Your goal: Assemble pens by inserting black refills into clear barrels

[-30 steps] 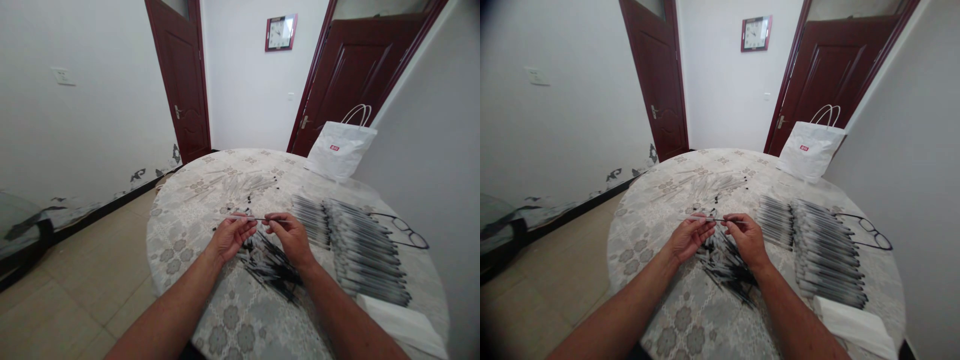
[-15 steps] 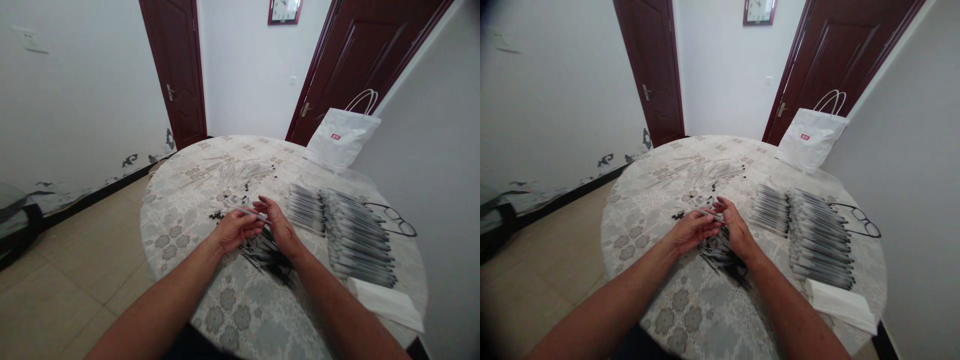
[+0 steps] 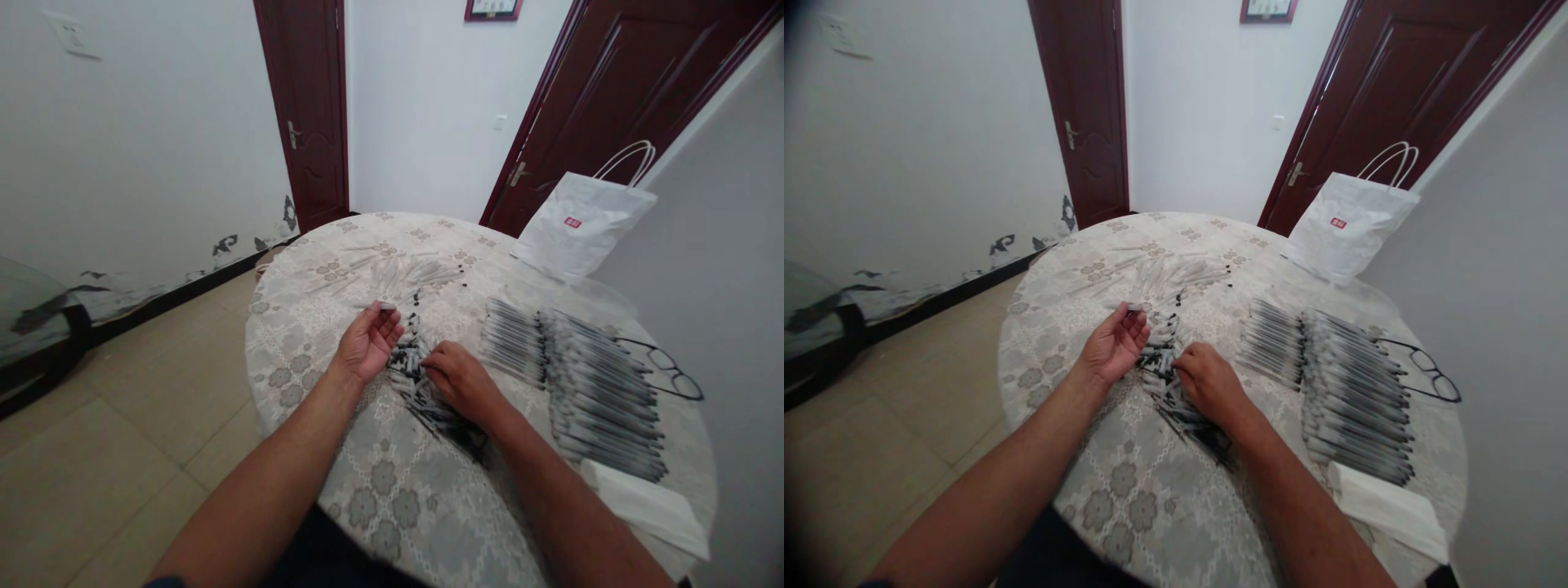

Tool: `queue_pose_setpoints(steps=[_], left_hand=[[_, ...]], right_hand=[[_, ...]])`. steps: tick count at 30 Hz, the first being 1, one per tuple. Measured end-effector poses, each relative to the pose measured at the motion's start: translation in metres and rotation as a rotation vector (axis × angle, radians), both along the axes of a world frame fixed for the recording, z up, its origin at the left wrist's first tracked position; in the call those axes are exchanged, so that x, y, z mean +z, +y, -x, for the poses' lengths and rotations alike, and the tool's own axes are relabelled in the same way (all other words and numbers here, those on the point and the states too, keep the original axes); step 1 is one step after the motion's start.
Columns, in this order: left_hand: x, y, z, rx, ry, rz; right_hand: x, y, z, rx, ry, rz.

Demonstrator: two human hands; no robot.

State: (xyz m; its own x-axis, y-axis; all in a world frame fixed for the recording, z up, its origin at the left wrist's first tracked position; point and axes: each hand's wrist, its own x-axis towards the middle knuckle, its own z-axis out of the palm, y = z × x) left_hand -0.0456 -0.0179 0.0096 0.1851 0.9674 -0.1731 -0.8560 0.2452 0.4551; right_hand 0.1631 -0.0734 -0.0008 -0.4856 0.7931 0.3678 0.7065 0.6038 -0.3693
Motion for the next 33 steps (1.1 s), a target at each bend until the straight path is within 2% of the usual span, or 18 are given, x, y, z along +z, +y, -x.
queue_pose_setpoints(steps=[5, 9, 14, 21, 25, 27, 29, 33], left_hand=[[-0.002, 0.005, 0.006, 0.076, 0.017, -0.058], [-0.004, 0.01, 0.012, 0.143, -0.017, -0.001], [-0.001, 0.011, 0.016, 0.184, -0.047, 0.033], [0.001, 0.009, 0.016, 0.204, -0.04, 0.036], [-0.002, 0.01, 0.015, 0.201, -0.021, 0.024], [-0.002, 0.01, 0.015, 0.204, -0.011, 0.015], [-0.002, 0.009, 0.015, 0.206, -0.003, -0.001], [-0.003, 0.005, 0.009, 0.161, 0.034, -0.052]], right_hand=[[0.0, -0.003, 0.013, -0.042, -0.18, -0.012], [0.008, -0.002, 0.024, -0.053, -0.235, -0.005], [0.013, 0.0, 0.049, 0.007, -0.304, -0.001], [0.003, 0.006, 0.096, 0.043, -0.459, 0.004], [-0.002, 0.007, 0.108, 0.044, -0.494, 0.008], [0.001, 0.006, 0.105, 0.032, -0.449, 0.025], [0.007, 0.005, 0.093, -0.004, -0.299, 0.064], [0.016, 0.008, 0.054, -0.157, 0.289, 0.246]])
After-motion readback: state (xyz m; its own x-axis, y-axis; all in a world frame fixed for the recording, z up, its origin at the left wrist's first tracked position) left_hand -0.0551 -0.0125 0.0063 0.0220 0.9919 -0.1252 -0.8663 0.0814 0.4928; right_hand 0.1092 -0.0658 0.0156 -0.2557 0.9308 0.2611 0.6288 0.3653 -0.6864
